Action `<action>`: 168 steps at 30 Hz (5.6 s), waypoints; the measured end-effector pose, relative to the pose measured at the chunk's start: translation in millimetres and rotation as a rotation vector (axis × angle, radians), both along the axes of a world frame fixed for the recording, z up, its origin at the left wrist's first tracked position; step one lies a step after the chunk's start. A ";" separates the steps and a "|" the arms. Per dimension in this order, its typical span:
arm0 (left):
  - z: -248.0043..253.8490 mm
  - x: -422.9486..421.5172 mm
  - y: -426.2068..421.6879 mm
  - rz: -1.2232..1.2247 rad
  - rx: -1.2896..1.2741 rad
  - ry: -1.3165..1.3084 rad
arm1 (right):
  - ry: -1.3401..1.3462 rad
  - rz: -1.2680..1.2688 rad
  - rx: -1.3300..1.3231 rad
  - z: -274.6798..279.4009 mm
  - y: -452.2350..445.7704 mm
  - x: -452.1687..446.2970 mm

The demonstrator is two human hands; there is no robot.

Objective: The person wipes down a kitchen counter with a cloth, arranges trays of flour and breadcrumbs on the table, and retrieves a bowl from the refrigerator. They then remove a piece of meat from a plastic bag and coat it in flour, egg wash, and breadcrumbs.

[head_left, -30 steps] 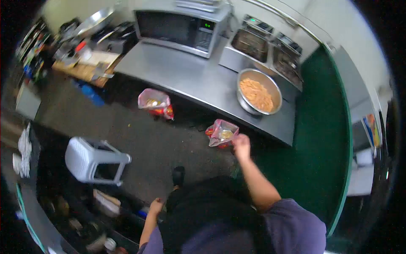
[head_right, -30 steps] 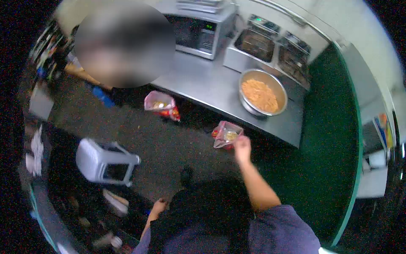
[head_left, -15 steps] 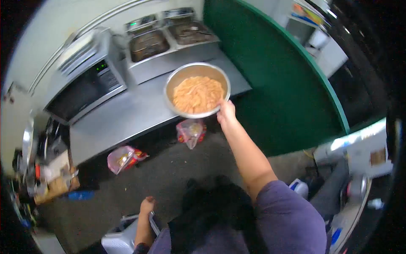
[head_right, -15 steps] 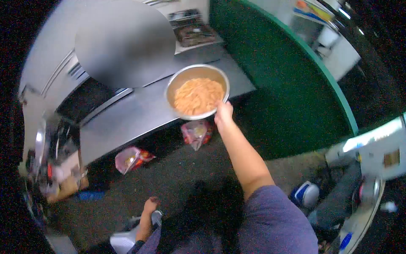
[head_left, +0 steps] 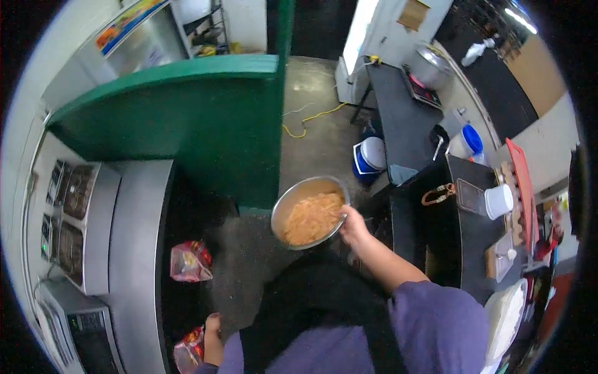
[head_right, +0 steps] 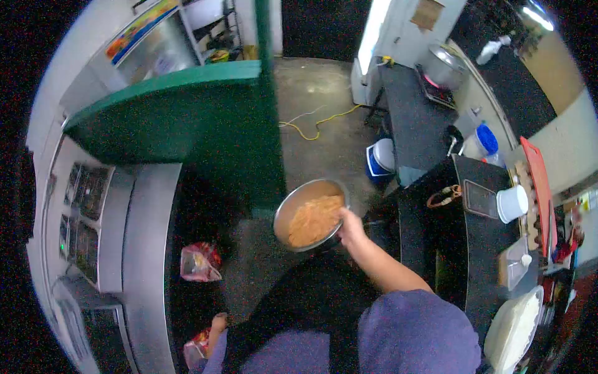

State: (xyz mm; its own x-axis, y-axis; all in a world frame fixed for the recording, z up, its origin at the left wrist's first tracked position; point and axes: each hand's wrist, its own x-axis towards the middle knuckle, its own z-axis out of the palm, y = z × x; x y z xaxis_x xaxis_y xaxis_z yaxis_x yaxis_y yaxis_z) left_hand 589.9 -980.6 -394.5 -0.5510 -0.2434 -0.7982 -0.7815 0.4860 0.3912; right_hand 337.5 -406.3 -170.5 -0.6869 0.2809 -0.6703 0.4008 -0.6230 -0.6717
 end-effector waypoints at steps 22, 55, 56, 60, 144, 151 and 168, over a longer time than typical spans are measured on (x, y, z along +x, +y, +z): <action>-44.6 -158.1 117.8 -0.971 -0.234 0.452 | 0.442 -1.462 -0.005 -51.8 347.3 -239.3; 118.2 158.2 132.7 0.480 -0.074 0.035 | 1.311 2.432 1.016 -109.2 -323.3 -19.1; 99.5 169.0 128.8 0.439 -0.111 0.015 | 1.457 2.493 1.009 -100.2 -341.1 -17.7; 108.9 184.3 99.5 0.462 -0.333 0.022 | 1.644 2.610 0.881 -29.9 -413.5 -10.3; 508.1 412.8 -559.1 1.454 -0.283 1.578 | 1.072 1.693 0.446 315.9 -905.6 78.9; 484.2 361.8 -536.0 1.516 -0.510 1.102 | 0.882 1.402 0.687 299.4 -744.6 59.3; 510.2 193.1 -592.0 0.934 -0.821 0.516 | 0.682 1.504 0.860 -1.8 -576.9 -45.9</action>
